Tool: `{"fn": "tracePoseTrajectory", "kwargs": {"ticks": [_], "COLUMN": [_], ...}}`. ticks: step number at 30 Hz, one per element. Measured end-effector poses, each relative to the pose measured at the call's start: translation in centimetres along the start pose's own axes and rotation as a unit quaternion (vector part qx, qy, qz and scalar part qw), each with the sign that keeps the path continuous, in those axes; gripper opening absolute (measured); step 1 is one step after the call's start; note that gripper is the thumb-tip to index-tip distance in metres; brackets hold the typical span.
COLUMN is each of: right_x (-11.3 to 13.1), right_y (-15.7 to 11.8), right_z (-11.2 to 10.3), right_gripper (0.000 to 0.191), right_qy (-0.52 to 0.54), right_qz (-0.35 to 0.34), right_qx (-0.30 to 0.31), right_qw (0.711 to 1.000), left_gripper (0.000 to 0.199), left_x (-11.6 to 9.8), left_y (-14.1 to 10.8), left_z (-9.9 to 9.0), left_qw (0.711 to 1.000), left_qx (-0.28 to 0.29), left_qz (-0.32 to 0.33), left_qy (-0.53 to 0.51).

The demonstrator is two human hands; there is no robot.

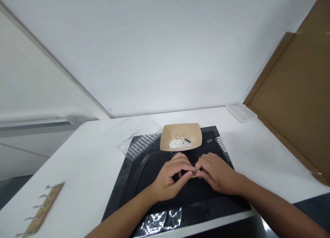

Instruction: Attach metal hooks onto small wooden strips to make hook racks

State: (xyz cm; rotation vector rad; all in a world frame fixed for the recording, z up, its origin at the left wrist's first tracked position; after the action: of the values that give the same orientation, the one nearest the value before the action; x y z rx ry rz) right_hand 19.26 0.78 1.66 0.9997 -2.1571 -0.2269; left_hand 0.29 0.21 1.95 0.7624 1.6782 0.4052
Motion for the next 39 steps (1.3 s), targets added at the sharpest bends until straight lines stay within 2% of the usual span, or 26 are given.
{"fn": "tracePoseTrajectory", "kwargs": {"ticks": [5, 10, 19, 23, 29, 33, 39], "right_x": [0.1, -0.1, 0.4, 0.4, 0.6, 0.6, 0.6], "right_y": [0.1, -0.1, 0.0, 0.0, -0.1, 0.1, 0.2], "right_z": [-0.3, -0.2, 0.0, 0.1, -0.3, -0.6, -0.7], "right_gripper": [0.022, 0.022, 0.028, 0.028, 0.028, 0.030, 0.032], "right_qy": [0.012, 0.012, -0.004, -0.025, 0.000, 0.041, 0.080], "right_qz": [0.001, 0.002, -0.033, -0.050, -0.039, -0.020, -0.020], "right_qx": [-0.010, -0.021, -0.013, -0.006, 0.009, -0.002, -0.018], "right_qw": [1.000, 1.000, 0.999, 0.998, 0.999, 0.999, 0.996], "left_gripper": [0.024, 0.025, 0.004, 0.011, 0.019, 0.019, 0.022], "left_x": [0.2, 0.6, 0.6, 0.4, 1.3, 1.7, 1.9], "left_y": [-0.1, -0.2, 0.1, 0.1, -0.8, -1.2, -1.3], "left_z": [0.0, 0.1, 0.2, 0.3, 0.5, 0.6, 0.7], "left_qw": [1.000, 0.999, 0.999, 0.996, 0.970, 0.957, 0.942], "left_qx": [0.009, -0.006, -0.016, 0.007, 0.041, 0.042, 0.034], "left_qz": [0.004, -0.007, -0.034, -0.073, -0.195, -0.215, -0.252], "left_qy": [-0.024, -0.031, -0.029, -0.055, -0.137, -0.193, -0.218]}}
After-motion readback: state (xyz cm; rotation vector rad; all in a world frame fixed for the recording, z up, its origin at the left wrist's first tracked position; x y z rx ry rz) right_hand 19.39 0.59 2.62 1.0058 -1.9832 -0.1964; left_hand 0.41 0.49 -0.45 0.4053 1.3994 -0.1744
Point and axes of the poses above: each hand's wrist, its own y-axis towards the middle knuckle, its own z-axis out of the palm, x = y × z, the point moved 4 cm from there along y, towards the middle knuckle, and after that the axes turned 13 degrees about -x, right-handed, at the moved point
